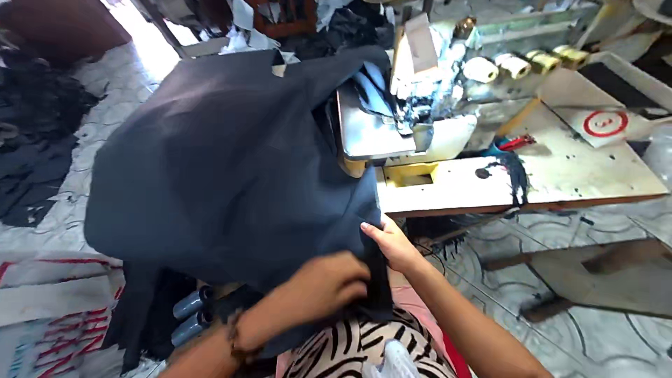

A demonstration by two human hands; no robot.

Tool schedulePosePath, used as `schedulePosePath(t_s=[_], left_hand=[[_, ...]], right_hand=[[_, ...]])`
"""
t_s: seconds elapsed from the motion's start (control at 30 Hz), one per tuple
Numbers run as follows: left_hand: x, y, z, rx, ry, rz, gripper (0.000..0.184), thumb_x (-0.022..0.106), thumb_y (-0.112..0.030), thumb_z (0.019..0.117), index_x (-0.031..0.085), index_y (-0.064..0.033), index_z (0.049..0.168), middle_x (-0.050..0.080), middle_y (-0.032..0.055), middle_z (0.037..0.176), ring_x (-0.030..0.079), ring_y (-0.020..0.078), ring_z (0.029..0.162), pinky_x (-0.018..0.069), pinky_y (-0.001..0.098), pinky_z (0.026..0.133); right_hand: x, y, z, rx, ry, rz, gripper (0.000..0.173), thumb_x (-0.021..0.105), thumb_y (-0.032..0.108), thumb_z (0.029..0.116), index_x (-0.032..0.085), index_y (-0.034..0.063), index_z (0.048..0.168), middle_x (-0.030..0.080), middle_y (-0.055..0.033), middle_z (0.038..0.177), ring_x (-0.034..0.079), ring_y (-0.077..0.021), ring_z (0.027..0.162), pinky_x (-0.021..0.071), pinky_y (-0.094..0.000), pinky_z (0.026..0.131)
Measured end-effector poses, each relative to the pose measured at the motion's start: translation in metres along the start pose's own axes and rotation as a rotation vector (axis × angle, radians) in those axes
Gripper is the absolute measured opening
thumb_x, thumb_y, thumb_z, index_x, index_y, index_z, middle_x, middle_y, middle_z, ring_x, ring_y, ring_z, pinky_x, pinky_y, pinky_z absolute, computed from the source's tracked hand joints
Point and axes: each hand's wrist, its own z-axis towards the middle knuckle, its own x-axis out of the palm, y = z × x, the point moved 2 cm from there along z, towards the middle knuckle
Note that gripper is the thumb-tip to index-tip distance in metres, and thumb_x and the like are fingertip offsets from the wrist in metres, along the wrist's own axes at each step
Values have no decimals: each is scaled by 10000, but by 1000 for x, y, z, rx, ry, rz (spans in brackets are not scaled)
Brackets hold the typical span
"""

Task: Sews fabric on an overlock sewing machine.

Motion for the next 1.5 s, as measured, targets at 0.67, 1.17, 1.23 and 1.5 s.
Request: schedulePosePath(t_s=[0.67, 1.17, 1.23, 1.5], left_hand=[[-52, 46, 118, 189, -116, -185, 78, 693, -78, 953, 752, -31, 973, 731, 13, 882, 666, 16, 786, 563, 187, 735], [-40, 36, 121, 359, -39, 174, 397, 671, -444, 943, 691, -49, 979, 645, 39, 767, 639, 166, 695, 547, 367, 638], [-48, 41, 123, 374, 74, 269, 512, 654, -567, 900, 699, -58, 880, 639, 41, 700, 650, 196, 685, 537, 435, 676], [-151, 88, 68, 12, 45, 461, 114, 736, -180, 929, 764, -78, 970, 750, 103, 915, 721, 284, 932, 483, 612, 975]], right_hand=[[-45, 18, -15, -185, 179, -158, 253, 542, 180, 1026, 634, 25, 1205, 714, 41, 1003, 671, 7, 929, 572, -226, 868], [-45, 39, -26, -442, 122, -513, 228, 492, 119, 1037, 693, 14, 1010, 647, 48, 877, 570, 88, 839, 484, -126, 802], [-59, 46, -45, -573, 92, -496, 231, 462, 148, 1040, 680, 77, 1012, 644, 91, 897, 576, 95, 865, 495, -129, 809], [-145, 68, -126, -583, -429, 288, 200, 561, 243, 1004, 755, 260, 1051, 765, 110, 991, 704, 19, 913, 591, -192, 801]])
